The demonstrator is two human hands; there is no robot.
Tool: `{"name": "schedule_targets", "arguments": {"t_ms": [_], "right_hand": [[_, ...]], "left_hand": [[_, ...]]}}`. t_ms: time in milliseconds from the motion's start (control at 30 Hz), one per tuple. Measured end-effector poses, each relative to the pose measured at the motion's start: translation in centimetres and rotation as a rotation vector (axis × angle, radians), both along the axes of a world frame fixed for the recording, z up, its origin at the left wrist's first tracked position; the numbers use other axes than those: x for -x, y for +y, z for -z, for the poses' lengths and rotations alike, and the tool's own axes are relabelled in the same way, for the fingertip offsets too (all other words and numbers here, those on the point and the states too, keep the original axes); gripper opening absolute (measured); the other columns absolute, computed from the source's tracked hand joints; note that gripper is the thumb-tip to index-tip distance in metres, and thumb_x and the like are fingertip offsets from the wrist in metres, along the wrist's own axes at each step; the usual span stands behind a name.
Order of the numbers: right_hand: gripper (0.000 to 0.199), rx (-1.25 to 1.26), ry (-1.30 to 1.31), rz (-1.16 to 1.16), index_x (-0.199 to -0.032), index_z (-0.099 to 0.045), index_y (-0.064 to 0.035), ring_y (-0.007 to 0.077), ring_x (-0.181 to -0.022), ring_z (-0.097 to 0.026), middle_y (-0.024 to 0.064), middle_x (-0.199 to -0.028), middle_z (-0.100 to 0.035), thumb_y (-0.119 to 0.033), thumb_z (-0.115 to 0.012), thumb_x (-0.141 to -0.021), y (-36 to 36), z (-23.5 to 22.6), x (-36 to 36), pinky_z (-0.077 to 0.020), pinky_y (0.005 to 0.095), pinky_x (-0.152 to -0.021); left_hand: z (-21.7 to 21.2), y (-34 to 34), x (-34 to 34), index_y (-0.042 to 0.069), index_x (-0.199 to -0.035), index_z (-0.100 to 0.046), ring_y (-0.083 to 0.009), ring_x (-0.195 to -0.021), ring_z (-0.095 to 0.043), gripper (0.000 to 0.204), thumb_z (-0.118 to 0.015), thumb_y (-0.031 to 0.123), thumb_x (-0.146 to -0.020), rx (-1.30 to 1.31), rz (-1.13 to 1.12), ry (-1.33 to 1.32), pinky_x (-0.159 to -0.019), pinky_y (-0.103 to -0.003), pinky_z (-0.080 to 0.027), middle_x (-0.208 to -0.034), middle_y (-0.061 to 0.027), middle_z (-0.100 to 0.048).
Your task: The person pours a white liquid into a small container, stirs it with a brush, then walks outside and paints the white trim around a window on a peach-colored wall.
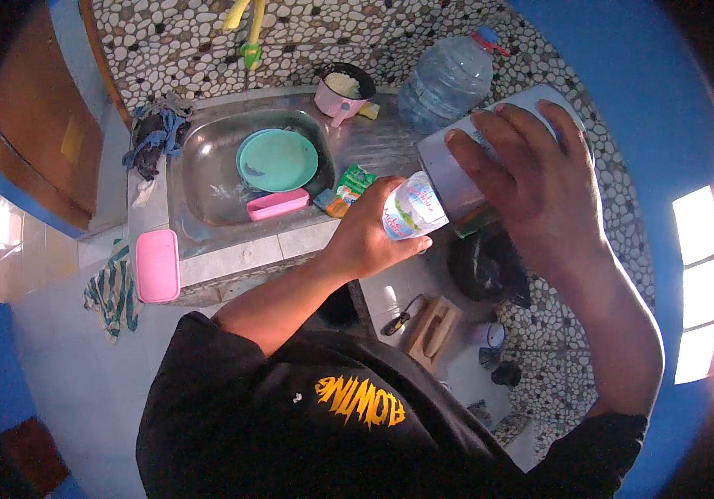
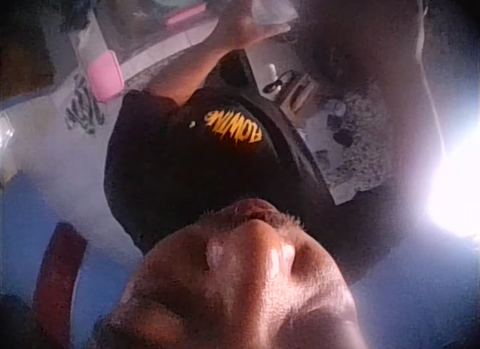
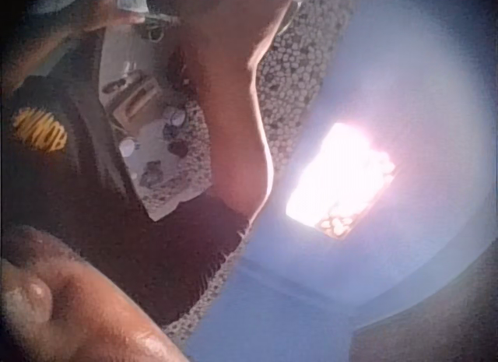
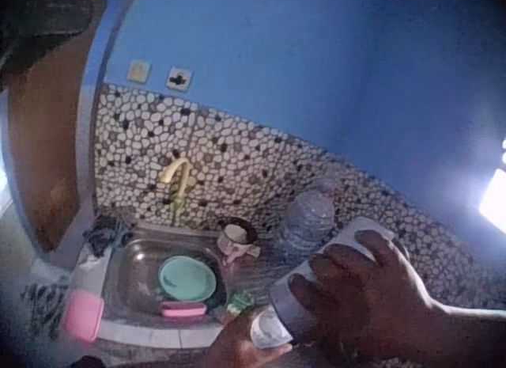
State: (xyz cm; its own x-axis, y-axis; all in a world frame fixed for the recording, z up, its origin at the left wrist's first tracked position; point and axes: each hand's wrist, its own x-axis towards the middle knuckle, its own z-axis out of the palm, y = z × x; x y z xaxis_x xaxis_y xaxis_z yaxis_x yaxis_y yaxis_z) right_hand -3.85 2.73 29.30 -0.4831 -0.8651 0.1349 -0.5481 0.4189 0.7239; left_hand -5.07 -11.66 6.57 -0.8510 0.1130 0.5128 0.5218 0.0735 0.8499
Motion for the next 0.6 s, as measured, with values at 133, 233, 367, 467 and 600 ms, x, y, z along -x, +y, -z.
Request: {"name": "schedule_targets", "arguments": {"t_ms": [133, 233, 367, 467, 600], "right_hand": [[0.040, 0.006, 0.061, 0.009, -0.123, -0.063, -0.0244, 0.0233, -0.121, -0.055, 0.0027, -0.122, -0.061, -0.022, -0.060, -0.083, -0.1, 0.4, 0.3, -0.0392, 0.0496, -0.109], [0.041, -0.007, 0.066, 0.020, -0.124, -0.062, -0.0248, 0.0231, -0.122, -0.054, 0.0027, -0.124, -0.061, -0.022, -0.060, -0.083, -0.2, 0.3, 0.3, -0.0390, 0.0498, -0.109], [0.041, -0.015, 0.060, 0.013, -0.125, -0.061, -0.0252, 0.0230, -0.122, -0.054, 0.0032, -0.125, -0.060, -0.021, -0.059, -0.084, 0.0, 0.4, 0.6, -0.0388, 0.0498, -0.109], [0.042, -0.018, 0.056, 0.015, -0.126, -0.061, -0.0254, 0.0230, -0.123, -0.054, 0.0033, -0.125, -0.060, -0.020, -0.058, -0.085, 0.0, 0.4, 0.6, -0.0386, 0.0497, -0.109], [0.042, -0.022, 0.066, 0.021, -0.126, -0.060, -0.0257, 0.0231, -0.123, -0.054, 0.0030, -0.126, -0.060, -0.020, -0.057, -0.085, 0.2, 0.4, 0.5, -0.0385, 0.0495, -0.110]], "left_hand": [[0.2, 0.2, 0.6, -0.006, -0.137, -0.043, -0.0365, -0.114, -0.062, 0.090, -0.091, 0.028, -0.069, 0.019, -0.024, 0.035, -0.097, -0.042, -0.049, -0.123, -0.0234, -0.060], [0.6, 0.5, 0.9, -0.006, -0.137, -0.043, -0.0379, -0.112, -0.063, 0.093, -0.092, 0.030, -0.067, 0.015, -0.043, 0.061, -0.095, -0.044, -0.051, -0.121, -0.0236, -0.062], [0.4, 0.4, 0.8, -0.005, -0.135, -0.044, -0.0372, -0.116, -0.059, 0.083, -0.089, 0.022, -0.071, -0.011, 0.016, 0.027, -0.100, -0.041, -0.047, -0.126, -0.0240, -0.054], [0.8, 0.6, 1.1, -0.003, -0.137, -0.043, -0.0371, -0.111, -0.064, 0.092, -0.092, 0.029, -0.067, 0.031, -0.065, 0.085, -0.094, -0.044, -0.051, -0.120, -0.0222, -0.063], [0.2, 0.5, 0.8, -0.005, -0.136, -0.043, -0.0374, -0.116, -0.058, 0.084, -0.090, 0.022, -0.071, -0.009, 0.047, -0.040, -0.101, -0.041, -0.047, -0.128, -0.0247, -0.053]]}}
